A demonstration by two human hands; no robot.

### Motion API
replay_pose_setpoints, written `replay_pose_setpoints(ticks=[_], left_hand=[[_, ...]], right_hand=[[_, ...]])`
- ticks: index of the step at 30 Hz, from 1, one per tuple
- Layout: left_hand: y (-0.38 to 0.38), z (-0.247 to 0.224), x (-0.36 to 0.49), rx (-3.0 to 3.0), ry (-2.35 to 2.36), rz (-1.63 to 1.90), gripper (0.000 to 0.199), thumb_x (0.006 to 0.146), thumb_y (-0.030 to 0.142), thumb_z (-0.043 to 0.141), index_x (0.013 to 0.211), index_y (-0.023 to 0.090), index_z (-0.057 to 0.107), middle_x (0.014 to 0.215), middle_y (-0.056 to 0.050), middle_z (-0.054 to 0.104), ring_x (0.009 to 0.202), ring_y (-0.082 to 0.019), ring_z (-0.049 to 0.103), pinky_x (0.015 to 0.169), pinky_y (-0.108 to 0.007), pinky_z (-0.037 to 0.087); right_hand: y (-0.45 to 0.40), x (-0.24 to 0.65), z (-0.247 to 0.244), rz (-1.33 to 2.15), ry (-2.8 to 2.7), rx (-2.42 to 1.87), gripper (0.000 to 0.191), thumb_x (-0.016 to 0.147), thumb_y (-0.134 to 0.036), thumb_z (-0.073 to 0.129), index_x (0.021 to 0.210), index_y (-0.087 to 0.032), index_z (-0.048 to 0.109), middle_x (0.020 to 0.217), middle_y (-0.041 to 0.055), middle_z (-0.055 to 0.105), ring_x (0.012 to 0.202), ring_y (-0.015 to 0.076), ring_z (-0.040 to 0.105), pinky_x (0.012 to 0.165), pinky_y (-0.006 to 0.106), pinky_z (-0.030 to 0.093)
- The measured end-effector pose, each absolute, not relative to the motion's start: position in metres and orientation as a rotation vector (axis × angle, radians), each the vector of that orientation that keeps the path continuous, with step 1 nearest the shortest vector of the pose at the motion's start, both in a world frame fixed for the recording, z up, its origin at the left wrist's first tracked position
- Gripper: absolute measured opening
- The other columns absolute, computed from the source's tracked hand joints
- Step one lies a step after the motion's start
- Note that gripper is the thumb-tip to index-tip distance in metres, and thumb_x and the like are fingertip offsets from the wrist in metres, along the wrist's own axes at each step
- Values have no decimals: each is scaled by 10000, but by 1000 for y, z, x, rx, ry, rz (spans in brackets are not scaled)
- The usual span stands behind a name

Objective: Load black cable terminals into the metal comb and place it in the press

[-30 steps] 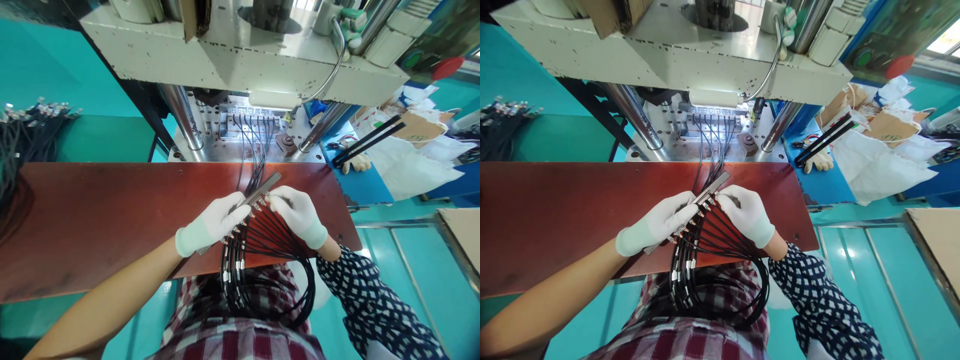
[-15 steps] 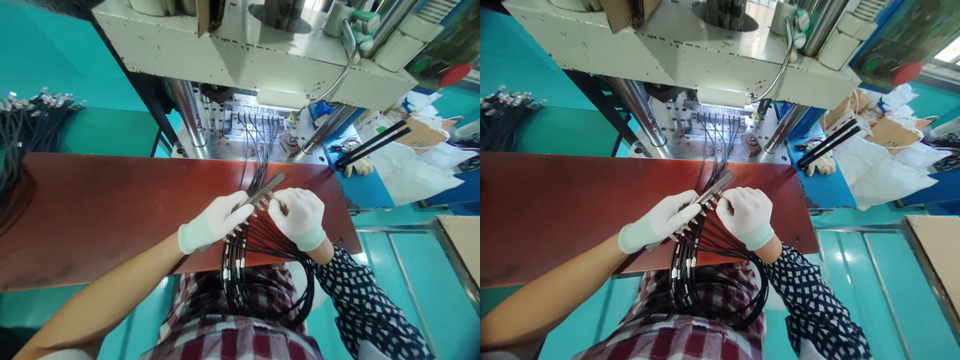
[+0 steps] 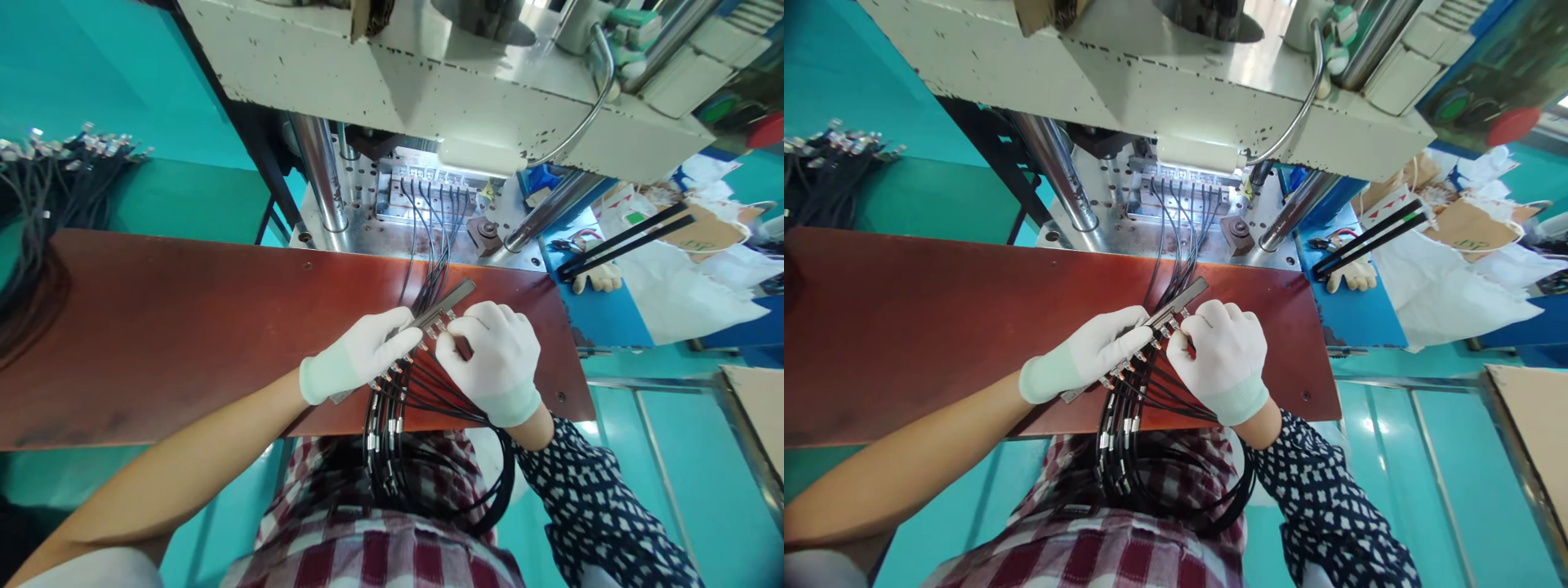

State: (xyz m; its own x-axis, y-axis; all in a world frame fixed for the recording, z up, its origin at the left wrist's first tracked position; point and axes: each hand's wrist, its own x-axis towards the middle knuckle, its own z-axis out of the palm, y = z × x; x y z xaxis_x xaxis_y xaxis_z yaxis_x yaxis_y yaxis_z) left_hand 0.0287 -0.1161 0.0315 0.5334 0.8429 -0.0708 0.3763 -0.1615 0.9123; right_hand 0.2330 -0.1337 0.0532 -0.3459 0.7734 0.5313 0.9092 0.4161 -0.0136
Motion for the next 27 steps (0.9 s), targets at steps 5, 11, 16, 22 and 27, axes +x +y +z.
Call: replay_pose_setpoints(ticks=[5,11,16,22,27], left_hand=[[-116,32,30,1734,1037,600,422,957,547,388,743,184,405,671,48,379,628,-99,362,588,-237,319],[-117,32,30,1702,1033,631,414,959,536,394,740,184,406,685,48,369,641,-99,363,612,-236,330],[-116,29,29,1712,1001,633,395,963,519,397,751,186,397,686,50,362,640,-97,354,616,-237,332],[-117,29,29,1709,1004,640,392,967,517,393,762,184,407,691,48,380,642,-96,377,621,-236,342],[-117,30,29,1648,995,646,387,963,516,401,779,179,445,687,46,410,636,-96,407,606,-232,349]], right_hand=[[-140,235,55,-357,-2215,-1425,139,858,-280,642,746,-223,702,776,25,636,708,169,505,650,353,296],[-145,232,59,-371,-2297,-1393,117,836,-300,679,735,-252,712,755,7,653,696,183,487,637,371,272],[-137,226,52,-416,-2291,-1382,181,791,-243,660,611,-231,646,680,20,612,672,185,477,627,366,258],[-140,225,53,-412,-2298,-1411,166,821,-250,651,657,-226,661,743,26,641,700,186,501,641,370,273],[-153,225,60,-429,-2320,-1411,128,844,-355,682,841,-233,721,841,24,688,738,191,521,686,373,299]])
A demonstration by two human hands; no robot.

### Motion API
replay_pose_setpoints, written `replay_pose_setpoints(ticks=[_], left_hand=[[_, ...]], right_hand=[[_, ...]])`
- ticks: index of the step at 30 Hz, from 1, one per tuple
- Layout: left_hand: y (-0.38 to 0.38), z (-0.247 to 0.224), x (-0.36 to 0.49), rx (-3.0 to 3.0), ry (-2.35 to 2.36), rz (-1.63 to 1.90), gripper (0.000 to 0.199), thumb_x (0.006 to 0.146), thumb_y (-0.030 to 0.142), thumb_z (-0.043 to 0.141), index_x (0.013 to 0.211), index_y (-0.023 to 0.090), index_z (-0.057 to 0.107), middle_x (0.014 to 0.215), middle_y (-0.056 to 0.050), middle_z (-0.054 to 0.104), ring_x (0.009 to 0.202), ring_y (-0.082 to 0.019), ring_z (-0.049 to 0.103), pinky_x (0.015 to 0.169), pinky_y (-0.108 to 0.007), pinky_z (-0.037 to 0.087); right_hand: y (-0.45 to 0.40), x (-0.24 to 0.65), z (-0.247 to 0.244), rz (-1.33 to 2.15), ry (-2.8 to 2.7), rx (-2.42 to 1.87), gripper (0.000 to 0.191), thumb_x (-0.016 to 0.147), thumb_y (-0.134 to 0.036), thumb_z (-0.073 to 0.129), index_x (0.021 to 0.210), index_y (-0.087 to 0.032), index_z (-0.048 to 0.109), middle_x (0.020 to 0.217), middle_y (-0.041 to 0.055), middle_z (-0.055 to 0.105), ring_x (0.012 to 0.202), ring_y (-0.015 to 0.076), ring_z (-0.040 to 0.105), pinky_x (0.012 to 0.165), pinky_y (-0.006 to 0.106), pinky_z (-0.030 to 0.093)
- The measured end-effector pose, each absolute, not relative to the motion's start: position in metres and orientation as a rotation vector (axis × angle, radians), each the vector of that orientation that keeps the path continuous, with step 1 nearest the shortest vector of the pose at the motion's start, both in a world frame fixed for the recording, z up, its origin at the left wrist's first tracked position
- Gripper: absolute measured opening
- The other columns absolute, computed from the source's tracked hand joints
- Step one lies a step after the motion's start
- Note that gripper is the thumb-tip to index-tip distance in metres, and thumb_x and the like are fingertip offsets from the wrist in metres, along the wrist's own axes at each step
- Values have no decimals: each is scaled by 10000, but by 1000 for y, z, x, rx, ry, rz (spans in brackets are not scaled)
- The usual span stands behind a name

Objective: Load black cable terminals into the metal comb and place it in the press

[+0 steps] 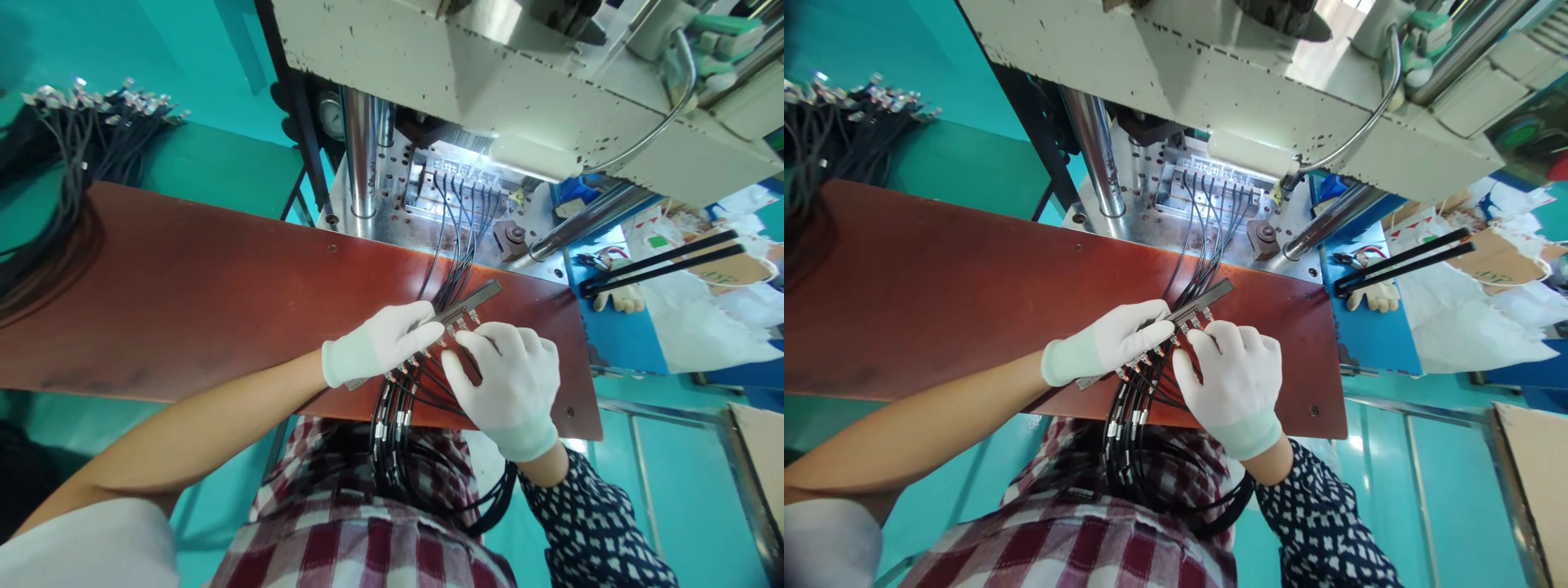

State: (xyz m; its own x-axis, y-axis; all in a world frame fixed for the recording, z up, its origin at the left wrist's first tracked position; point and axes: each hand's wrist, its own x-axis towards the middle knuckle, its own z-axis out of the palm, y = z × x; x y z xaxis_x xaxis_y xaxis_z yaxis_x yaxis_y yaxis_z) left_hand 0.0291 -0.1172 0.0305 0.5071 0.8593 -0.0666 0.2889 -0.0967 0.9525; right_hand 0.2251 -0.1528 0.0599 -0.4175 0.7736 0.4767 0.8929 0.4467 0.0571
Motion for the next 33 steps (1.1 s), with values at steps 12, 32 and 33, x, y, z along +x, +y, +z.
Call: replay_pose_setpoints(ticks=[12,32,33], left_hand=[[-117,29,30,1651,1003,656,386,961,505,402,755,180,417,689,53,390,646,-95,382,617,-240,334],[-119,33,32,1558,1013,685,354,954,442,434,721,183,372,678,57,333,643,-89,339,604,-245,315],[-119,33,32,1553,1012,687,351,955,440,434,723,184,373,678,58,335,642,-88,339,602,-246,315]], right_hand=[[-146,210,52,-430,-2340,-1439,128,783,-241,677,655,-238,676,706,4,624,692,189,479,648,363,262],[-154,198,52,-335,-2426,-1382,176,793,-233,662,617,-223,650,614,0,563,670,179,479,664,363,259],[-154,199,51,-341,-2422,-1381,186,794,-230,660,608,-225,646,608,0,559,666,177,477,666,362,261]])
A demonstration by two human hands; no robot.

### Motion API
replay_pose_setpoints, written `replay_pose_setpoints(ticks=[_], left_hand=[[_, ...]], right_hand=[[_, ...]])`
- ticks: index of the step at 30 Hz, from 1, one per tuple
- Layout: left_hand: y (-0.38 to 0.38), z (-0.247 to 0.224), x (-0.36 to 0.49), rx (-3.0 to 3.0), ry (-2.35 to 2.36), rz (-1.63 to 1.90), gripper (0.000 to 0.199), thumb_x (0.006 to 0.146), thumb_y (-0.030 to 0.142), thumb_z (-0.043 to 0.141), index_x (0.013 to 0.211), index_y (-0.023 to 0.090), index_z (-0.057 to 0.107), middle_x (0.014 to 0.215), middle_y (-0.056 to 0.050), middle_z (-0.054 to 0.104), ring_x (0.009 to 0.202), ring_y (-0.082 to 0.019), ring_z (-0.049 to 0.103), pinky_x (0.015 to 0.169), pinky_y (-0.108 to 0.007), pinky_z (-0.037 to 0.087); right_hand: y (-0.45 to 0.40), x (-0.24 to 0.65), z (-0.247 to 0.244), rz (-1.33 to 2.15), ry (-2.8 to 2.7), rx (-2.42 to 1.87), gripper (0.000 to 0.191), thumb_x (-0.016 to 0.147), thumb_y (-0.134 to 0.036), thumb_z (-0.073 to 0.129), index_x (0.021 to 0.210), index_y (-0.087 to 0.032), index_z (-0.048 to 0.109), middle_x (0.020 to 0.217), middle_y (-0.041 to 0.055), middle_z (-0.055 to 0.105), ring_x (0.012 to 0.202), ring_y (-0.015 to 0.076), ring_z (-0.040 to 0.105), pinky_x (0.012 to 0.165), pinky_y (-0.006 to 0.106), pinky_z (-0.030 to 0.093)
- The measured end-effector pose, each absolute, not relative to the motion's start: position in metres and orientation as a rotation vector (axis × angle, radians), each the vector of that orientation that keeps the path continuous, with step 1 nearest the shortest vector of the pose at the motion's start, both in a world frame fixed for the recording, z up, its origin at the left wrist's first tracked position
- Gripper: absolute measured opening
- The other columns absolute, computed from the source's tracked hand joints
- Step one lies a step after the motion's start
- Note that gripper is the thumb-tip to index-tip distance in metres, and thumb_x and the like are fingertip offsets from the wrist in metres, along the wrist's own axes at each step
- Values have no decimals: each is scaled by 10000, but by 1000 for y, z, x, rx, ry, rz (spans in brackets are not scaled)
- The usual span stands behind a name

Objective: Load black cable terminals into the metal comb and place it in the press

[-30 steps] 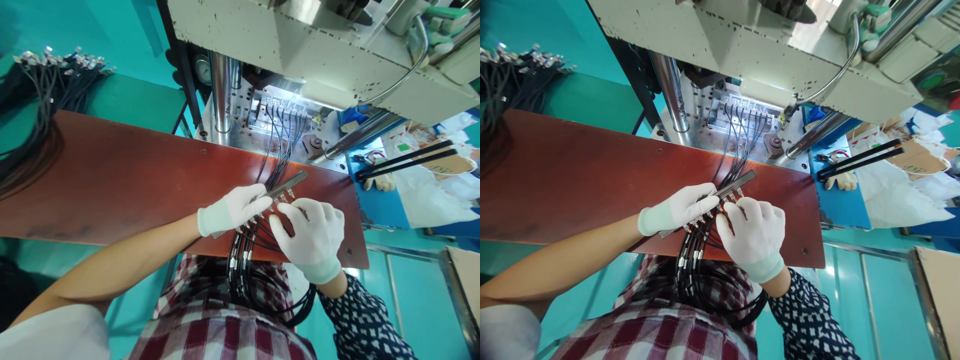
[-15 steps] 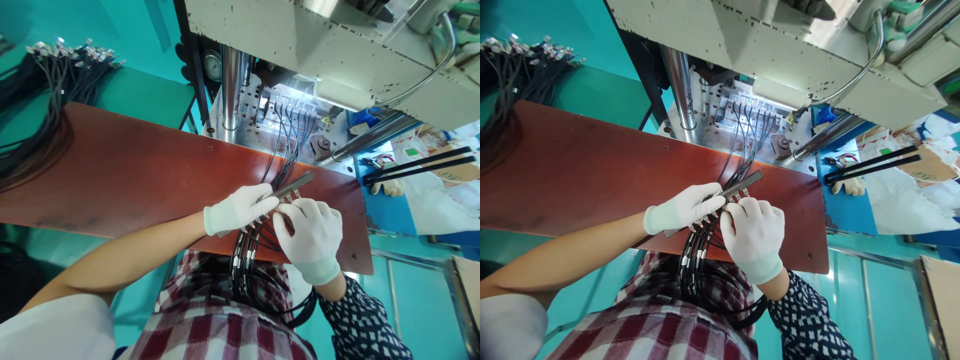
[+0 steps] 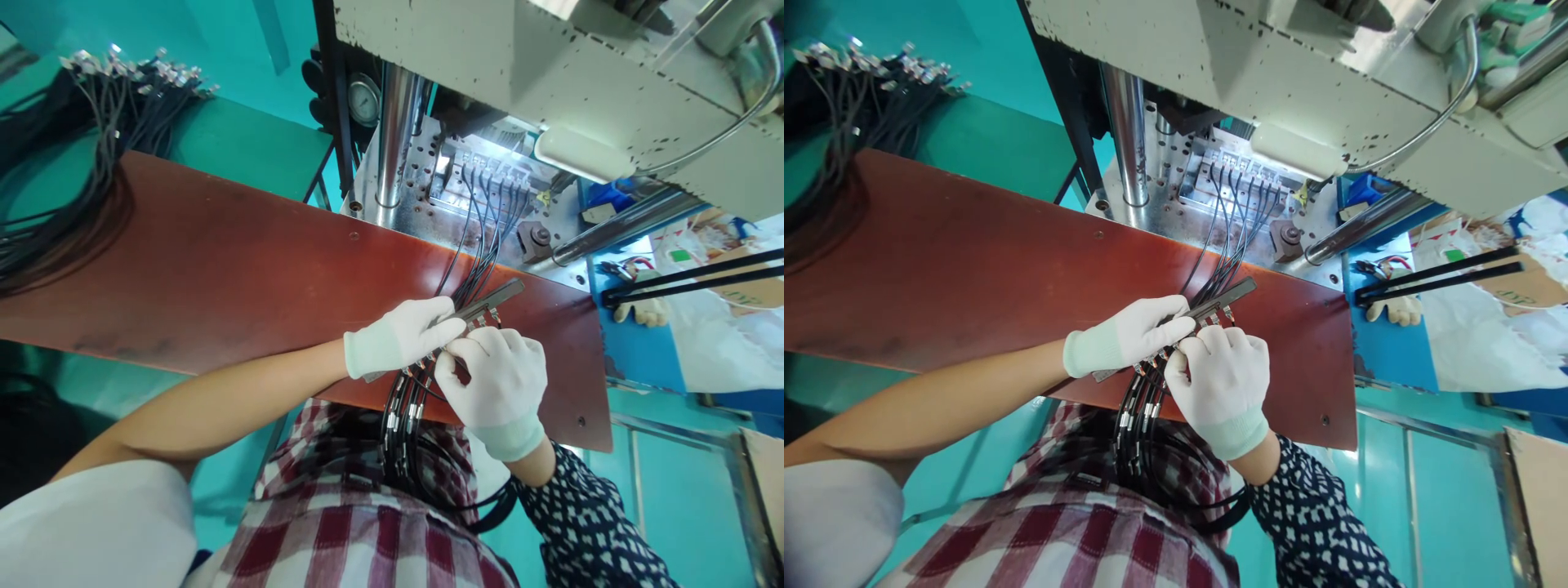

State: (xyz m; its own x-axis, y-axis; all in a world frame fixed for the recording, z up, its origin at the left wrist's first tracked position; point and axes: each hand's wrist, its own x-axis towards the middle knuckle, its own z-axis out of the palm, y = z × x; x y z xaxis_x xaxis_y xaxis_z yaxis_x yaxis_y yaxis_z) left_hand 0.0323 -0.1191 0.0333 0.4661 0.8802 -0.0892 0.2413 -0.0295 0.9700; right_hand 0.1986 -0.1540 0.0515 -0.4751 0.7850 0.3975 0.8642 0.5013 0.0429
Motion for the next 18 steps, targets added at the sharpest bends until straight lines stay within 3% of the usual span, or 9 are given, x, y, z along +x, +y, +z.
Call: replay_pose_setpoints(ticks=[8,14,18], left_hand=[[-121,34,33,1511,1030,681,346,952,425,434,713,185,362,661,60,361,633,-86,371,601,-246,328],[-122,34,33,1500,1049,680,353,943,437,448,709,185,366,663,58,364,640,-90,374,616,-248,332],[-121,33,33,1501,1039,694,356,942,443,444,710,186,363,661,58,368,639,-91,378,619,-253,331]], right_hand=[[-167,200,62,-277,-2488,-1357,107,857,-343,668,844,-254,727,729,-11,648,683,172,487,643,362,238],[-164,192,51,-252,-2488,-1313,198,823,-229,657,625,-223,652,601,-11,559,645,163,466,635,365,221],[-164,192,51,-251,-2469,-1317,188,823,-227,657,635,-227,656,610,-15,572,648,163,472,650,369,240]])
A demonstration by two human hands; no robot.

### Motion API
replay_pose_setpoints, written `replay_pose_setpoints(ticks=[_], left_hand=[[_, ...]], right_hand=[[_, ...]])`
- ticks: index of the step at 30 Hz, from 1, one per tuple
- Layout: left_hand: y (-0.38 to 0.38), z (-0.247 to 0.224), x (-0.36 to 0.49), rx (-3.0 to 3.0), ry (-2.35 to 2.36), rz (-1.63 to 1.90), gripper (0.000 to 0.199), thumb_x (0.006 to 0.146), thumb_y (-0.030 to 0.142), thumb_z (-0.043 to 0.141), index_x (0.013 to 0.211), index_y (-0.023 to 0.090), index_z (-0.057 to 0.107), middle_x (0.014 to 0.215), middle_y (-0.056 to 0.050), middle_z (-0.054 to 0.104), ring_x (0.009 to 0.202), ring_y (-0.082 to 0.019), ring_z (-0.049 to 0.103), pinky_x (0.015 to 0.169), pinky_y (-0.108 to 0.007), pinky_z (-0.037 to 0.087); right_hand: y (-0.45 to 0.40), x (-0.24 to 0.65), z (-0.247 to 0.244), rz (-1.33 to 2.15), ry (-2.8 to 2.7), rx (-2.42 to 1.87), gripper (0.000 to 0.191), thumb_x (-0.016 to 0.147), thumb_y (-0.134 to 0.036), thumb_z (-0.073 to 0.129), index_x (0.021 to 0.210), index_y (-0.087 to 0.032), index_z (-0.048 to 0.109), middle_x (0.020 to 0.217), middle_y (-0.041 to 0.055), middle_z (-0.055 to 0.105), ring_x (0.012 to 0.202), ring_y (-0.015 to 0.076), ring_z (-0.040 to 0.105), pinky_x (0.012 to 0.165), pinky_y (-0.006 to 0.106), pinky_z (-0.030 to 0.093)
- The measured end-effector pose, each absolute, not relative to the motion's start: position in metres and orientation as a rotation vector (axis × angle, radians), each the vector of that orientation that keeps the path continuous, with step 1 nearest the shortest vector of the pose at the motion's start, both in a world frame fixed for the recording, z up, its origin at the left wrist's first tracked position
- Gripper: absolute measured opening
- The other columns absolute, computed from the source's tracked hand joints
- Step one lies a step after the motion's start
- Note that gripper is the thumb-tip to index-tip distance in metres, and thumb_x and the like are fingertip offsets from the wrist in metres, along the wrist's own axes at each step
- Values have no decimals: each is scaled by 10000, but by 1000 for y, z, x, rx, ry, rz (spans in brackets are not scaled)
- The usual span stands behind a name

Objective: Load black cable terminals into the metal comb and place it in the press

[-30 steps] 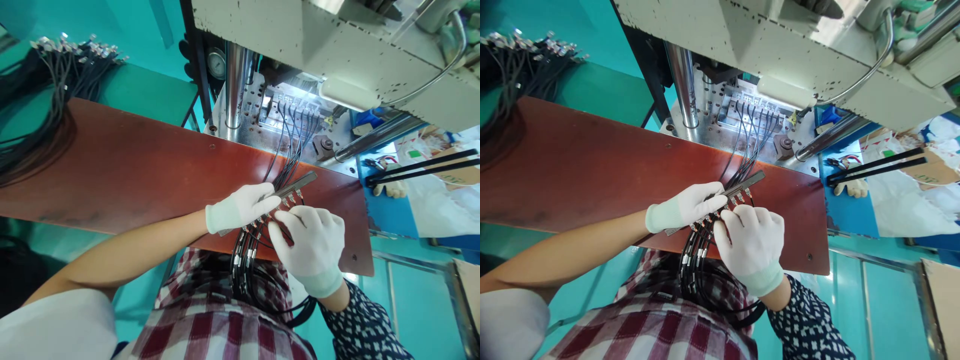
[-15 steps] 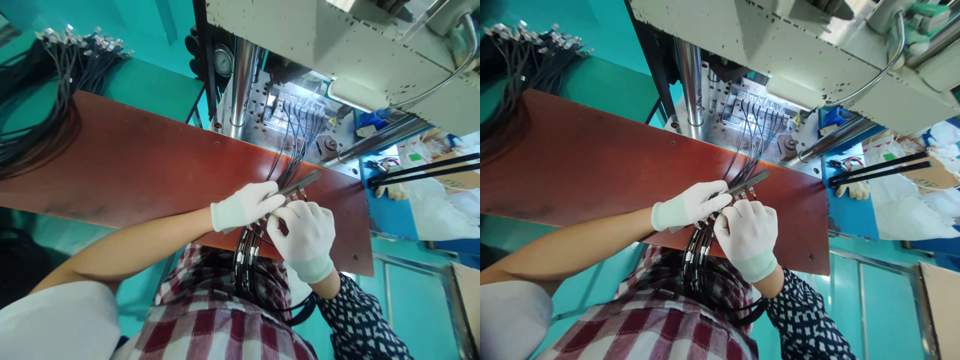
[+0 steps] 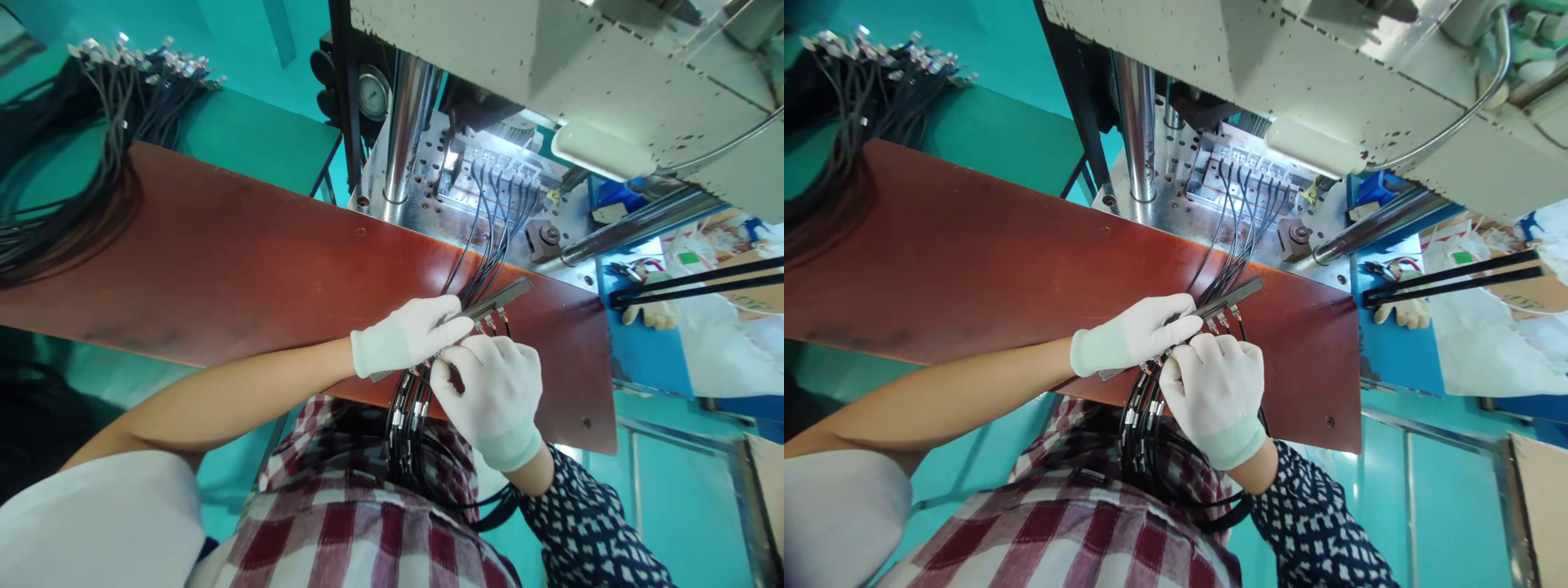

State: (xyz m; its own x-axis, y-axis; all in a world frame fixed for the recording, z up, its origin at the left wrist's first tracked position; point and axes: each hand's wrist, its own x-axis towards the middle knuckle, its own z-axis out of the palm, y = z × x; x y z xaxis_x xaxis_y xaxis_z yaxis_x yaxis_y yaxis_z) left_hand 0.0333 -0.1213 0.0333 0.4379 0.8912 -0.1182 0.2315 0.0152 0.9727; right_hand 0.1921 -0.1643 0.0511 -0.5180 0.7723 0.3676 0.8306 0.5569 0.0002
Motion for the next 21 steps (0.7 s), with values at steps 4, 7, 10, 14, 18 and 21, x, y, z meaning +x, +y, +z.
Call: replay_pose_setpoints(ticks=[4,7,10,14,18,21], left_hand=[[-121,35,33,1466,1029,699,349,942,435,438,708,187,361,648,60,379,626,-90,389,604,-251,332],[-122,35,33,1463,1038,701,349,939,436,443,708,186,366,640,62,381,619,-89,387,599,-249,331],[-122,33,33,1441,1049,705,366,937,444,448,698,185,348,628,65,346,600,-83,358,578,-244,312],[-123,32,35,1432,1057,734,388,934,468,450,694,185,337,624,64,324,590,-80,335,560,-242,291],[-122,32,35,1427,1066,716,363,937,451,448,704,186,362,625,62,382,595,-85,388,567,-250,308],[-122,33,35,1453,1068,735,369,940,451,449,700,184,365,623,62,381,600,-87,388,575,-256,310]], right_hand=[[-172,193,60,-201,-2501,-1322,137,878,-328,654,795,-235,711,685,-13,621,662,156,475,640,367,231],[-175,190,59,-165,-2566,-1299,169,890,-314,634,761,-228,700,648,-8,590,645,151,449,622,361,196],[-173,185,52,-176,-2561,-1291,219,863,-247,620,649,-209,650,608,1,550,622,152,430,615,365,184],[-171,183,49,-225,-2505,-1272,257,813,-187,622,559,-207,590,566,1,515,606,157,425,618,369,198],[-178,185,54,-209,-2499,-1281,131,867,-293,653,757,-237,695,645,-19,595,643,159,463,630,362,224],[-181,185,53,-174,-2533,-1247,144,890,-329,643,795,-242,707,649,-23,599,635,153,448,622,355,209]])
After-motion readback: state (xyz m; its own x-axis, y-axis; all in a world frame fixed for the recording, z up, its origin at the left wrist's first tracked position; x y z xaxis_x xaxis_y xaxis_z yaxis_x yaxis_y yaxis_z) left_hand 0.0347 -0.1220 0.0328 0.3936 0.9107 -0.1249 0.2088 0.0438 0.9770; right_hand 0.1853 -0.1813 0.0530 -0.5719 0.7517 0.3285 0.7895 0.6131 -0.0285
